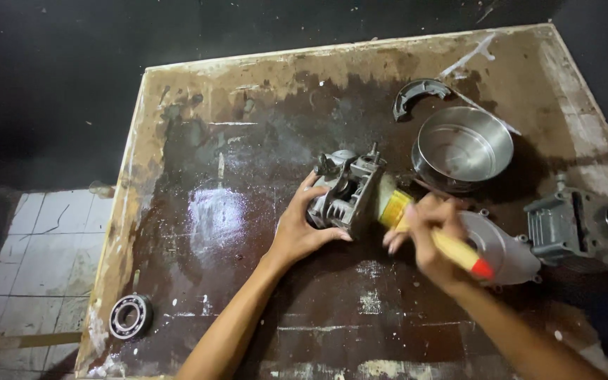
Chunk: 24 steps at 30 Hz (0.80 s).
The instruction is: The person cleans a disassembled engine cylinder head using a brush and a liquid solvent from a metal bowl. They scrub the exterior and interior surfaces of the part, rotating it to access different areas, while other engine components rest on the workbench.
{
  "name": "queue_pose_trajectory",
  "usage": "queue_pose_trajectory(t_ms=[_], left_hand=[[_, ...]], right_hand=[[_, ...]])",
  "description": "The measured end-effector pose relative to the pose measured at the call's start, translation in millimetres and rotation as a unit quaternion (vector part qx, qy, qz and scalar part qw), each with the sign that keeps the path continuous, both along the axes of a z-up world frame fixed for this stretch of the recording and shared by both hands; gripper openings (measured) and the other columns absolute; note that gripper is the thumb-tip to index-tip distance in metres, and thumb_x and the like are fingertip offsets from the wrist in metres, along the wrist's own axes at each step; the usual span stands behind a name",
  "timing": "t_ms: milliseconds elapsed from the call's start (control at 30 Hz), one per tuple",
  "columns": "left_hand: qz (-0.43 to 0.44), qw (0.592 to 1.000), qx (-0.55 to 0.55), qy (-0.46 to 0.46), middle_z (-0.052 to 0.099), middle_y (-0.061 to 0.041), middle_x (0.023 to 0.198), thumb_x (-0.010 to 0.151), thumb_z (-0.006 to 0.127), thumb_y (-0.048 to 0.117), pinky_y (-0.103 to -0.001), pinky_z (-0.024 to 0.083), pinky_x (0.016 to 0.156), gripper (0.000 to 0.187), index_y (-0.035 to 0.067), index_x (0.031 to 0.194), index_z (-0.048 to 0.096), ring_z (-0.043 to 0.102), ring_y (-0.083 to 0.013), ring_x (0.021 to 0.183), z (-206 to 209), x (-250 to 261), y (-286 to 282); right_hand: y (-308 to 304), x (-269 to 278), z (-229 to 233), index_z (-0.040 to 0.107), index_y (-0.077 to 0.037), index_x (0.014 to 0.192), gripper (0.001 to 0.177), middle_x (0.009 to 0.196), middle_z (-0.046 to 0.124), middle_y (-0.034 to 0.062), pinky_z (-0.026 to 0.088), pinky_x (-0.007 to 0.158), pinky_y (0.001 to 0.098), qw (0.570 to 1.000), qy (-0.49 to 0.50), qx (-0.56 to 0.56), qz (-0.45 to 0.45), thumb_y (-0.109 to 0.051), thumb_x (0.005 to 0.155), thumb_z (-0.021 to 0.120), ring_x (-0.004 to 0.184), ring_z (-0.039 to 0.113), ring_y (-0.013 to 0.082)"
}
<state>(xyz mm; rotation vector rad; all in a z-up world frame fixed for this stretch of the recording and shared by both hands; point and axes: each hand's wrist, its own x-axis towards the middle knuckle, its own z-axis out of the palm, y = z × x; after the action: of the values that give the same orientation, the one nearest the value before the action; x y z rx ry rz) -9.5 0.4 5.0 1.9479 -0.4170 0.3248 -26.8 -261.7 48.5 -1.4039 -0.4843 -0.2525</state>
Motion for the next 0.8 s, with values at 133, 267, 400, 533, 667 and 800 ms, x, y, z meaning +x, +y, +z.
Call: queue_pose_trajectory(t_ms=[133, 267, 400, 533, 667, 800], left_hand=[[-0.008, 1.0, -0.022, -0.004, 0.037, -0.02, 0.166, 0.061, 0.098, 0.042, -0.046, 0.047, 0.116, 0.093, 0.017, 0.137, 0.052, 0.047, -0.038, 0.149, -1, -1, -1], [0.003, 1.0, 0.009, 0.003, 0.038, -0.02, 0.166, 0.06, 0.098, 0.042, -0.045, 0.046, 0.116, 0.093, 0.017, 0.138, 0.052, 0.047, -0.0378, 0.149, 4, -1, 0], [-0.008, 1.0, 0.003, -0.006, 0.038, -0.022, 0.166, 0.062, 0.098, 0.042, -0.046, 0.045, 0.118, 0.093, 0.016, 0.139, 0.052, 0.047, -0.0385, 0.15, -2, 2, 1], [-0.003, 1.0, -0.007, -0.007, 0.038, -0.024, 0.165, 0.062, 0.097, 0.044, -0.046, 0.046, 0.117, 0.093, 0.016, 0.139, 0.052, 0.047, -0.04, 0.149, 12, -6, -1], [0.021, 0.997, 0.06, -0.054, 0.039, -0.028, 0.158, 0.064, 0.095, 0.048, -0.049, 0.046, 0.115, 0.1, 0.008, 0.142, 0.048, 0.046, -0.0428, 0.146, 38, -10, -10], [0.106, 0.989, 0.1, -0.026, 0.044, -0.031, 0.151, 0.062, 0.096, 0.05, -0.05, 0.048, 0.107, 0.101, 0.003, 0.139, 0.048, 0.051, -0.0442, 0.136, 56, -22, -30]], right_hand=[[-10, 9, 0, 0.039, -0.003, 0.103, 0.014, 0.08, 0.059, 0.014, 0.057, 0.039, 0.0308, 0.998, -0.018, -0.029, 0.045, -0.008, 0.104, 0.053, 0.055, 0.071, 0.0222], [-8, 3, -5, 0.038, -0.003, 0.106, 0.014, 0.084, 0.056, 0.0149, 0.058, 0.043, 0.0314, 1.0, -0.006, 0.021, 0.009, -0.007, 0.107, 0.051, 0.059, 0.07, 0.0241], [-14, -5, -11, 0.04, -0.004, 0.103, 0.013, 0.088, 0.057, 0.0162, 0.06, 0.043, 0.0311, 0.994, -0.059, -0.001, 0.091, -0.007, 0.105, 0.053, 0.06, 0.072, 0.0243], [-6, -1, 12, 0.041, -0.005, 0.105, 0.01, 0.093, 0.057, 0.0167, 0.061, 0.047, 0.033, 0.999, -0.037, 0.006, 0.026, -0.008, 0.107, 0.05, 0.064, 0.073, 0.025], [-17, 11, 16, 0.042, -0.004, 0.105, 0.012, 0.087, 0.059, 0.0151, 0.06, 0.044, 0.032, 0.999, -0.034, -0.025, 0.02, -0.008, 0.107, 0.053, 0.06, 0.071, 0.0244], [-25, 22, 30, 0.042, -0.005, 0.103, 0.012, 0.087, 0.062, 0.015, 0.058, 0.041, 0.0319, 0.998, 0.064, 0.018, -0.019, -0.011, 0.106, 0.052, 0.056, 0.07, 0.0236]])
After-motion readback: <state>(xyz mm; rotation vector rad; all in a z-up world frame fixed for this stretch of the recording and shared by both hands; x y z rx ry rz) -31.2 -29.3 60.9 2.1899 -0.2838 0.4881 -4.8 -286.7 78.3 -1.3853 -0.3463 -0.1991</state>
